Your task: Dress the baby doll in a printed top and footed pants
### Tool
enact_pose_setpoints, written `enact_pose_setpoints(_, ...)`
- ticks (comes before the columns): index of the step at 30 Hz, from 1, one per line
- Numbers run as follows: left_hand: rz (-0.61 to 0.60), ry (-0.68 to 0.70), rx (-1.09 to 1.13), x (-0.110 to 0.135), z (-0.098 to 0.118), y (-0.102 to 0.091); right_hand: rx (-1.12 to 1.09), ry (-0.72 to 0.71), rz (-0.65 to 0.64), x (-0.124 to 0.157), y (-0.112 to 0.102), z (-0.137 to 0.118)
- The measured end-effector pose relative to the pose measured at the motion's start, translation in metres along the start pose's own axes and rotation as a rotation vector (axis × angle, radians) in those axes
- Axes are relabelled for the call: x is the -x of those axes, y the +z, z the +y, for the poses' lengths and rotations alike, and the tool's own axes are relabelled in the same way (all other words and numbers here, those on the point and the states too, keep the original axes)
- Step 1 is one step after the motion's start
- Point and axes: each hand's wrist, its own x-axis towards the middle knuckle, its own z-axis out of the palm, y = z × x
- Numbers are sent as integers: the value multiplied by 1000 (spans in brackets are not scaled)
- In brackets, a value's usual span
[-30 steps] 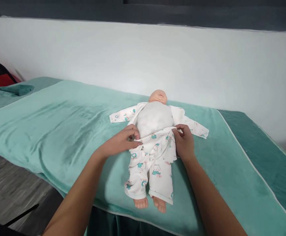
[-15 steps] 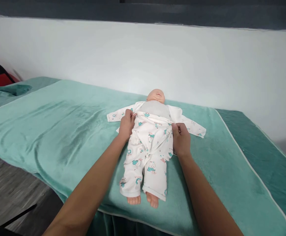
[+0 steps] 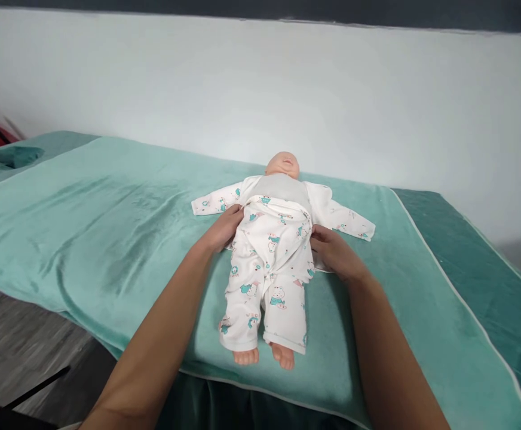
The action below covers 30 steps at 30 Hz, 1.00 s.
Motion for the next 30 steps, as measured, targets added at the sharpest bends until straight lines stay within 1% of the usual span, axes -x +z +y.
enact_pose_setpoints(2,-58,-64,86,2,4,1,-58,20,22,-1,2,3)
enact_pose_setpoints(4,-117,-77,140,4,6,3,-117,37,58,-3,5,6)
enact_pose_setpoints(6,-153,-86,194,5,7,5,-162,37,124,-5,10,8)
enact_pose_setpoints(9,-148,-119,289,5,5,9,-187,10,251,-8,18,11)
enact_pose_setpoints(12,-120,-139,353,5,1,12,-153,-14,382,-12,25,11)
enact_pose_setpoints(15,-110,-150,410,2,-3,13,-104,-32,446,-14,29,9)
enact_pose_setpoints(18,-143,-186,447,-1,-4,14,-131,-47,436,-16,31,7)
enact_pose_setpoints(21,-137,-214,408,-3,-3,14,-220,-41,375,-17,32,5)
enact_pose_setpoints(26,-74,-169,315,0,3,13,-321,-55,276,-18,29,5)
enact_pose_setpoints(28,-78,-156,293,1,3,13,-385,-49,228,-19,27,6)
enact_pose_setpoints(30,-107,-165,308,-1,0,13,-447,-43,174,-21,25,9)
